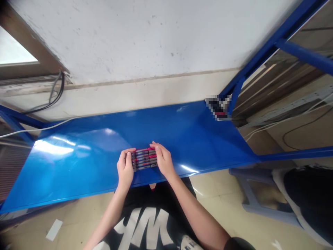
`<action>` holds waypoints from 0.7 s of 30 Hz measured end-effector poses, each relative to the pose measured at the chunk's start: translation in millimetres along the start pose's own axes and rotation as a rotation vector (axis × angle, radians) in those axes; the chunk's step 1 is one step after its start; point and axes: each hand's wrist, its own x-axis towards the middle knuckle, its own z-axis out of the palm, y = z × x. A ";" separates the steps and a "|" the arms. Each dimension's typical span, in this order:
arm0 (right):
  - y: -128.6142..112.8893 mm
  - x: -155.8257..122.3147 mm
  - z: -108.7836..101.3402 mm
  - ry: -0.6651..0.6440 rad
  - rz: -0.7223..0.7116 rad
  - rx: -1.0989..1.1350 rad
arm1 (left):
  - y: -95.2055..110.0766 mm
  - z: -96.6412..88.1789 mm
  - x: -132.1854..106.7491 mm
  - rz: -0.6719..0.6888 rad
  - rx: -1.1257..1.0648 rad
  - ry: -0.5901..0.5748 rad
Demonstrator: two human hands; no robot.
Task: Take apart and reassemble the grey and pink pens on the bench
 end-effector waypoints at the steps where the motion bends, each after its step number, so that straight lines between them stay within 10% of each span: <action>1: -0.9 0.0 0.2 0.004 0.019 0.010 | 1.4 0.5 0.0 -0.019 0.008 0.015; 9: 6.2 13.7 -11.0 0.004 -0.023 -0.108 | -2.0 -3.6 4.1 -0.036 -0.010 0.051; 21: 8.3 59.8 -26.4 -0.444 -0.168 -0.475 | -14.2 -19.3 19.7 0.142 0.119 -0.074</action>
